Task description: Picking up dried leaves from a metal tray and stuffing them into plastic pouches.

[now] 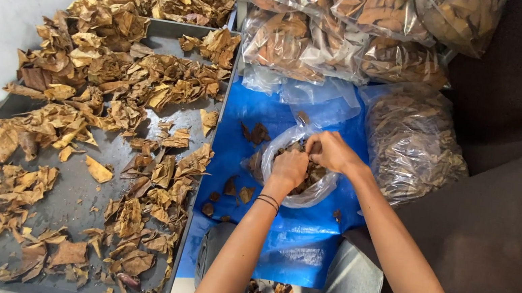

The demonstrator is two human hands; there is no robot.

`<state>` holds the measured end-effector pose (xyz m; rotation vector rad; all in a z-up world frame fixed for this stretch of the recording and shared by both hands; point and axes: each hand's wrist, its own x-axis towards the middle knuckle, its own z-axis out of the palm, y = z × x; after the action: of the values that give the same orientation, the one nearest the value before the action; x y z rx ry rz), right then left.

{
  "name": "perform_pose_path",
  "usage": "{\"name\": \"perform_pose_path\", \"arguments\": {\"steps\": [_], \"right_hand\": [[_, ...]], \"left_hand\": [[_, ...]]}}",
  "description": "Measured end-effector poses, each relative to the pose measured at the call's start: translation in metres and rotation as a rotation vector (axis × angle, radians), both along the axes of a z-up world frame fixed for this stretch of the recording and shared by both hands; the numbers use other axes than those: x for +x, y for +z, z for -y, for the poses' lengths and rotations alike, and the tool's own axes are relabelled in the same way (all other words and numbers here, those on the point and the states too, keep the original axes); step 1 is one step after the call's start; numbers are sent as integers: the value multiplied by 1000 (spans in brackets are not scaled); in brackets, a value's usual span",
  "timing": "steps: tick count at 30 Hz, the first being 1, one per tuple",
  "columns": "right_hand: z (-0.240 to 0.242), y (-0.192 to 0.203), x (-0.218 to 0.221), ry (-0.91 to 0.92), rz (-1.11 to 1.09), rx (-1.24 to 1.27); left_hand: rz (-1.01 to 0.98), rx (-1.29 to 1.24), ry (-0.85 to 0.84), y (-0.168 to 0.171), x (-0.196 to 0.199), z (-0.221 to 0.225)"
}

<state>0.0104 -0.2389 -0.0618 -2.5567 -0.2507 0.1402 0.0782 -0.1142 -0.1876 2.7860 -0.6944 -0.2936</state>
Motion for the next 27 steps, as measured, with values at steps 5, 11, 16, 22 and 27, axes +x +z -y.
{"name": "perform_pose_path", "arguments": {"steps": [5, 11, 16, 22, 27], "right_hand": [[23, -29, 29, -181, 134, -132], [48, -69, 50, -333, -1, -282], [42, -38, 26, -352, 23, -82], [40, -9, 6, -278, 119, 18], [38, -10, 4, -277, 120, 56]], "left_hand": [[19, 3, 3, -13, 12, 12], [-3, -23, 38, 3, -5, 11], [-25, -7, 61, 5, -4, 18], [-4, 12, 115, -19, 10, 30], [-9, 35, 115, -17, 11, 30]]}}
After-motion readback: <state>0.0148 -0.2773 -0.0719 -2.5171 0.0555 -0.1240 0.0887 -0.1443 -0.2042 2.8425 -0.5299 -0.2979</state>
